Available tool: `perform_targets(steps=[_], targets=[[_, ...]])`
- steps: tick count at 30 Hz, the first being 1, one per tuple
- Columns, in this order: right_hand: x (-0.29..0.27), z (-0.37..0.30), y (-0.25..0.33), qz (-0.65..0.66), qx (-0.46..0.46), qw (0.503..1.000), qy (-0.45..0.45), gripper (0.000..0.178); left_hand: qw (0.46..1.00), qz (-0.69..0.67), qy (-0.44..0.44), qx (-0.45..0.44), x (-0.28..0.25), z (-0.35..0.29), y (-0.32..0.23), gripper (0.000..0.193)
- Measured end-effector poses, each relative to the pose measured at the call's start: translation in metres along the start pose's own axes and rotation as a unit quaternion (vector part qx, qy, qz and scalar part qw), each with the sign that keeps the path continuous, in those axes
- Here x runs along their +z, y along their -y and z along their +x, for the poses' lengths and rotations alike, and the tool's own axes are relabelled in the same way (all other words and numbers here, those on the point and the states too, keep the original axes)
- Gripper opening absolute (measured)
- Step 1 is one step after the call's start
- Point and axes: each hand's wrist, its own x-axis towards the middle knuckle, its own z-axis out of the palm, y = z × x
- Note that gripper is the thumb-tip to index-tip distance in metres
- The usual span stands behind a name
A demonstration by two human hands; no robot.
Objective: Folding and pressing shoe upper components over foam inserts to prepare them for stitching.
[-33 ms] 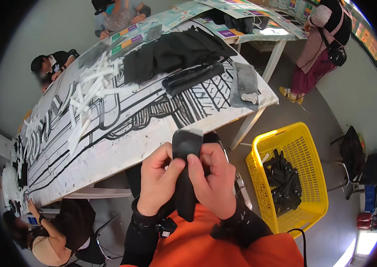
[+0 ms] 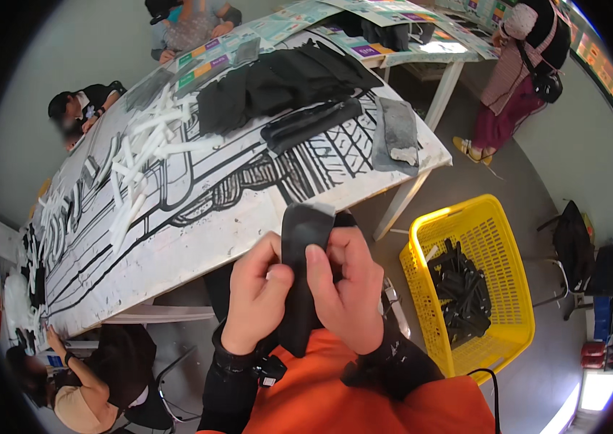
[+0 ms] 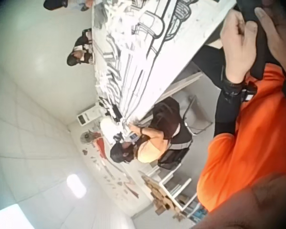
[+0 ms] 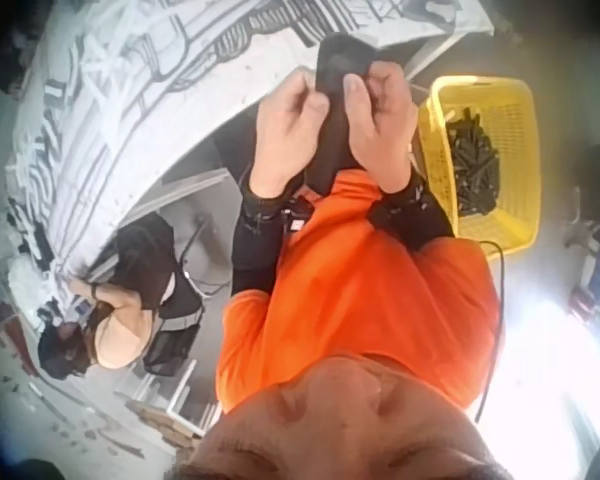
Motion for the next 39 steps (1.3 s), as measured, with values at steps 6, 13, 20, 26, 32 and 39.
perform_targets(steps=[6, 13, 20, 26, 32, 39], targets=[[0.011, 0.006, 0.001, 0.059, -0.021, 0.996, -0.057, 0.011, 0.989, 0.130, -0.050, 0.046, 0.006, -0.011, 0.013, 0.041], [0.008, 0.015, 0.004, 0.076, -0.023, 0.993, -0.086, 0.011, 0.979, 0.181, -0.061, 0.071, 0.012, -0.020, 0.011, 0.040], [0.004, 0.029, 0.000, 0.099, 0.003, 0.988, -0.120, 0.003, 0.976, 0.205, -0.022, 0.066, 0.011, -0.030, 0.022, 0.036], [-0.002, 0.047, -0.009, 0.134, 0.007, 0.980, -0.147, 0.006, 0.987, 0.123, 0.094, -0.045, -0.006, -0.032, 0.025, 0.028], [-0.011, 0.059, -0.017, 0.087, 0.018, 0.984, -0.157, 0.014, 0.984, 0.015, 0.162, -0.074, -0.005, -0.029, 0.030, 0.021], [-0.016, 0.058, -0.029, 0.150, 0.020, 0.975, -0.160, 0.014, 0.940, -0.057, 0.272, -0.197, -0.014, -0.023, 0.039, 0.022]])
